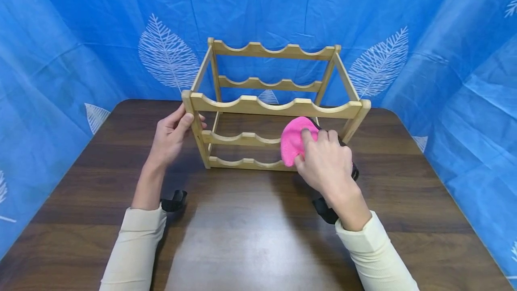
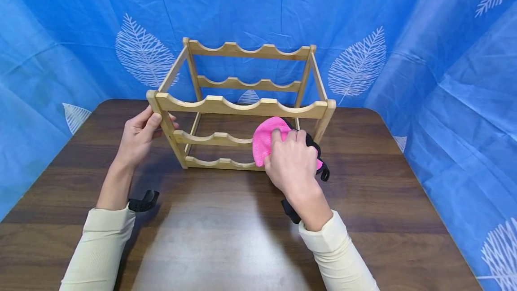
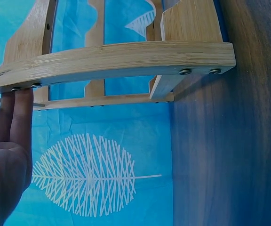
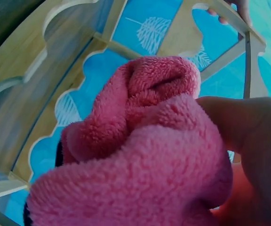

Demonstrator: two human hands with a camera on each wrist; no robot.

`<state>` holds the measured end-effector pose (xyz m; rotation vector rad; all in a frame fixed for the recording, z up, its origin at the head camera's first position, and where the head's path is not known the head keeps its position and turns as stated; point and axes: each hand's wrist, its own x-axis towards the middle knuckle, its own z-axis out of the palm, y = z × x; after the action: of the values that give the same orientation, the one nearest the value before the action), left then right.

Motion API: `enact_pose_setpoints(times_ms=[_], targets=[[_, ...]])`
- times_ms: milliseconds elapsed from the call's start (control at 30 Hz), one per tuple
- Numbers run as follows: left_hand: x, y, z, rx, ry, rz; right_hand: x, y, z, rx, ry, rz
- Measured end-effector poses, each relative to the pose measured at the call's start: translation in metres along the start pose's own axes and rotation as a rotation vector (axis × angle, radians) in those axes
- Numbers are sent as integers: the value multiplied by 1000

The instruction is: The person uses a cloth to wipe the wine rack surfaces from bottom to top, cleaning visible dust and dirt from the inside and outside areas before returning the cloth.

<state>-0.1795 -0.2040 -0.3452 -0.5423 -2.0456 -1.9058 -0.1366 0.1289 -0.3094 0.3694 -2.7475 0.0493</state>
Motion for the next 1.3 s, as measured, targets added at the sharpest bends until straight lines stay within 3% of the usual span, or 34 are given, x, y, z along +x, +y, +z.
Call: enact_pose_setpoints(times_ms=[300, 567, 967, 1300], targets=[[1, -1, -1, 14, 8, 4, -3, 0, 16, -35, 231, -90], [0, 0, -1, 21, 13, 2, -4, -2, 17, -19, 215, -103], [3, -1, 1, 45, 22, 1, -8, -2, 29, -44, 297, -138], [1, -2, -1, 40, 21, -1, -11, -7, 19, 83, 282, -148]])
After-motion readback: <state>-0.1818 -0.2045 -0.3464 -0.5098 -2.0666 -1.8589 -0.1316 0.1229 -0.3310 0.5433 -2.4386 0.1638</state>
